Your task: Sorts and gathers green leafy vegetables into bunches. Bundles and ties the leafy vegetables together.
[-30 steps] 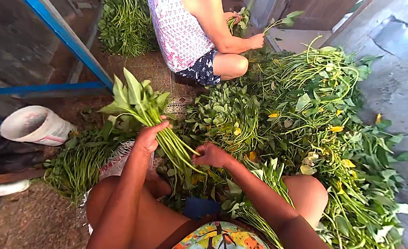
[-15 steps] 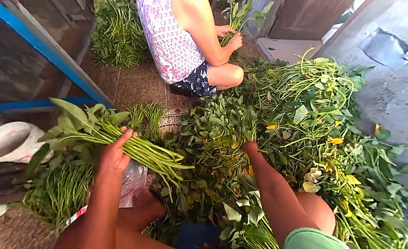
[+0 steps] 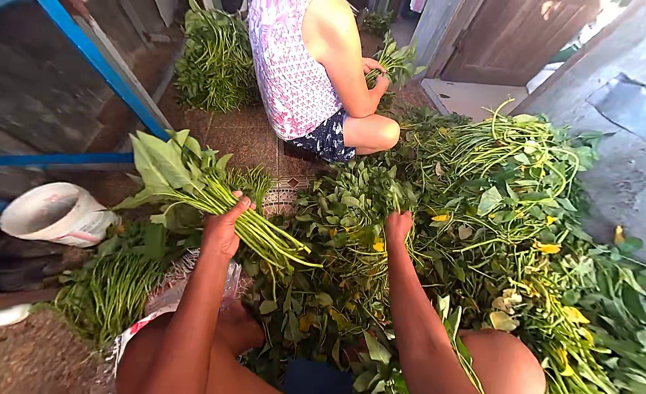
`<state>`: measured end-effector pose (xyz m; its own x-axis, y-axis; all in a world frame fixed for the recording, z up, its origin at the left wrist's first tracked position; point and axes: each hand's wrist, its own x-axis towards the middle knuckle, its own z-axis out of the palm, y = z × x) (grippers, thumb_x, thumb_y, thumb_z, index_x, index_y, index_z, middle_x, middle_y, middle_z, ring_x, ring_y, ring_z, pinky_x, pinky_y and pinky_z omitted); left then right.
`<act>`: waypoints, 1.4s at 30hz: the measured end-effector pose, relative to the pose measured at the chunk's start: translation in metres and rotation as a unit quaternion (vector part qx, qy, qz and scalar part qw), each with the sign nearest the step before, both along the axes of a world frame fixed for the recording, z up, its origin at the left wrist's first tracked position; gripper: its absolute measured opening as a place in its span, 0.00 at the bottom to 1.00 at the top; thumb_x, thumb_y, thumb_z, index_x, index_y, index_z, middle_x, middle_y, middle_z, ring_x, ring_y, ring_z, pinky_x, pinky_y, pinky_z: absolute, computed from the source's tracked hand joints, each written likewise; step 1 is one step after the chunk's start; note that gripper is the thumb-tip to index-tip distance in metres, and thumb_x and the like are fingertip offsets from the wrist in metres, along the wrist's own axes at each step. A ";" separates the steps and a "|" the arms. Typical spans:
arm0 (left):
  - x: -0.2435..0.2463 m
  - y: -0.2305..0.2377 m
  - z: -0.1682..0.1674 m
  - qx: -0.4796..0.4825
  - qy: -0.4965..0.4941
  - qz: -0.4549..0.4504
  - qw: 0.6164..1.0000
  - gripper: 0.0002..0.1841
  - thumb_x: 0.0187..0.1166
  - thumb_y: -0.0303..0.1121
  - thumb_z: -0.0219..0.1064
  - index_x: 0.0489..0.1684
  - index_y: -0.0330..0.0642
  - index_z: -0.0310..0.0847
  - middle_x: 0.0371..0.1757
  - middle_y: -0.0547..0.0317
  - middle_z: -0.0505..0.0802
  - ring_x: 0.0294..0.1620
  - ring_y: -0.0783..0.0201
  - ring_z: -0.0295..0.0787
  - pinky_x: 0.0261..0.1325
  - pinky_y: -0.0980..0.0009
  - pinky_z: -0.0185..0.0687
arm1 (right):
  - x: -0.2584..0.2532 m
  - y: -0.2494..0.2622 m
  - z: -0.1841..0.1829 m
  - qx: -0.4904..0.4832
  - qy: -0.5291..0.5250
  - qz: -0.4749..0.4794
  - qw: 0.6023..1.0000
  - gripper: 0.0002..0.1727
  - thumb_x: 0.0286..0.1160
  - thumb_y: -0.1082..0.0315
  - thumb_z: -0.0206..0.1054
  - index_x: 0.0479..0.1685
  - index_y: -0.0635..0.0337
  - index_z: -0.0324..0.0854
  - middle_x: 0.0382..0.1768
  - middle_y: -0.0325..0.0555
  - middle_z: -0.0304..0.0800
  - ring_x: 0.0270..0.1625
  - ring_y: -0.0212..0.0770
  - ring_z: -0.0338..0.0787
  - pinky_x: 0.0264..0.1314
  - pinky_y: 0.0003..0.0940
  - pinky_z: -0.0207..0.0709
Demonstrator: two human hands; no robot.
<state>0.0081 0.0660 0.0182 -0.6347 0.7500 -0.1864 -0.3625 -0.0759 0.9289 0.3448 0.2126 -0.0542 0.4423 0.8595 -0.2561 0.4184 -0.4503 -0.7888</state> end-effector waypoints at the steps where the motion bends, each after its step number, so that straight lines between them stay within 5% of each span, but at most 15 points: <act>1: 0.002 0.000 0.000 -0.001 -0.003 -0.009 1.000 0.19 0.80 0.20 0.66 0.70 0.37 0.75 0.42 0.55 0.93 0.38 0.63 0.93 0.47 0.67 0.92 | -0.006 -0.004 0.015 0.037 0.028 0.002 0.999 0.23 0.91 0.64 0.48 0.72 0.75 0.73 0.62 0.72 0.83 0.66 0.61 0.85 0.70 0.56 0.75; 4: 0.011 0.001 -0.001 -0.002 -0.004 -0.054 0.999 0.22 0.82 0.20 0.64 0.75 0.37 0.72 0.41 0.53 0.93 0.38 0.62 0.93 0.49 0.65 0.92 | -0.032 -0.018 0.029 0.141 0.130 0.037 0.981 0.24 0.96 0.58 0.44 0.69 0.69 0.75 0.45 0.59 0.84 0.40 0.47 0.84 0.45 0.45 0.79; 6: 0.019 0.001 -0.003 -0.007 0.006 -0.077 0.997 0.19 0.81 0.20 0.65 0.70 0.34 0.75 0.40 0.52 0.93 0.39 0.60 0.93 0.51 0.63 0.91 | -0.055 -0.035 0.035 0.168 0.181 0.081 0.966 0.21 0.95 0.61 0.47 0.68 0.69 0.76 0.45 0.55 0.83 0.36 0.42 0.84 0.40 0.39 0.81; 14: 0.032 -0.004 -0.004 -0.024 -0.004 -0.138 0.990 0.09 0.81 0.21 0.67 0.55 0.32 0.79 0.36 0.52 0.93 0.37 0.61 0.92 0.48 0.66 0.90 | -0.116 -0.135 0.027 0.148 0.219 0.273 0.925 0.16 0.88 0.69 0.58 0.63 0.72 0.81 0.47 0.52 0.86 0.36 0.33 0.86 0.39 0.28 0.83; 19: 0.020 -0.009 0.001 -0.064 0.002 -0.140 0.988 0.16 0.80 0.23 0.70 0.64 0.32 0.79 0.50 0.48 0.93 0.43 0.60 0.93 0.51 0.66 0.90 | -0.104 -0.166 0.017 0.165 0.191 0.420 0.872 0.15 0.84 0.70 0.61 0.58 0.68 0.87 0.52 0.51 0.88 0.52 0.31 0.87 0.58 0.25 0.81; 23: 0.017 -0.016 -0.002 -0.121 0.014 -0.160 0.980 0.20 0.76 0.27 0.75 0.65 0.33 0.81 0.47 0.51 0.93 0.43 0.62 0.91 0.52 0.67 0.87 | -0.091 -0.169 0.026 0.137 0.198 0.494 0.835 0.16 0.86 0.69 0.58 0.60 0.69 0.85 0.48 0.46 0.85 0.36 0.24 0.82 0.39 0.19 0.80; 27: 0.022 -0.020 -0.004 -0.090 -0.032 -0.174 0.980 0.18 0.78 0.25 0.72 0.66 0.34 0.80 0.40 0.53 0.92 0.38 0.63 0.90 0.49 0.68 0.88 | -0.094 -0.162 0.044 0.049 0.245 0.527 0.812 0.25 0.86 0.64 0.56 0.78 0.64 0.70 0.36 0.36 0.82 0.25 0.25 0.77 0.27 0.23 0.75; 30: 0.024 -0.024 0.000 -0.034 -0.082 -0.180 0.980 0.10 0.84 0.25 0.65 0.58 0.36 0.78 0.35 0.55 0.91 0.36 0.63 0.91 0.47 0.68 0.90 | -0.102 -0.155 0.058 -0.035 0.341 0.500 0.796 0.16 0.90 0.65 0.52 0.67 0.60 0.77 0.25 0.30 0.75 0.16 0.22 0.68 0.19 0.18 0.66; 33: 0.020 -0.027 0.005 0.028 -0.109 -0.197 0.974 0.08 0.87 0.23 0.58 0.58 0.37 0.74 0.51 0.47 0.94 0.50 0.56 0.94 0.57 0.61 0.90 | -0.110 -0.151 0.063 -0.070 0.434 0.441 0.783 0.12 0.91 0.66 0.47 0.53 0.57 0.76 0.22 0.28 0.74 0.13 0.21 0.66 0.15 0.16 0.65; 35: 0.022 -0.027 0.007 0.046 -0.103 -0.193 0.975 0.07 0.86 0.22 0.58 0.55 0.38 0.75 0.48 0.49 0.94 0.49 0.56 0.95 0.56 0.61 0.90 | -0.111 -0.151 0.068 -0.062 0.394 0.444 0.802 0.08 0.87 0.68 0.53 0.45 0.57 0.78 0.24 0.30 0.77 0.15 0.21 0.69 0.18 0.16 0.67; 37: 0.022 -0.025 0.007 0.044 -0.105 -0.152 0.982 0.07 0.86 0.23 0.60 0.55 0.39 0.77 0.42 0.53 0.93 0.42 0.58 0.94 0.52 0.60 0.92 | -0.101 -0.149 0.068 -0.060 0.243 0.499 0.830 0.06 0.82 0.67 0.61 0.41 0.59 0.81 0.24 0.32 0.77 0.19 0.25 0.72 0.23 0.22 0.70; 42: -0.001 -0.019 0.009 0.067 -0.097 -0.070 0.991 0.11 0.85 0.26 0.63 0.62 0.44 0.76 0.43 0.57 0.92 0.43 0.59 0.93 0.53 0.58 0.91 | -0.048 -0.136 0.034 -0.167 -0.097 0.510 0.838 0.17 0.85 0.62 0.64 0.57 0.67 0.87 0.45 0.59 0.91 0.43 0.50 0.92 0.55 0.51 0.85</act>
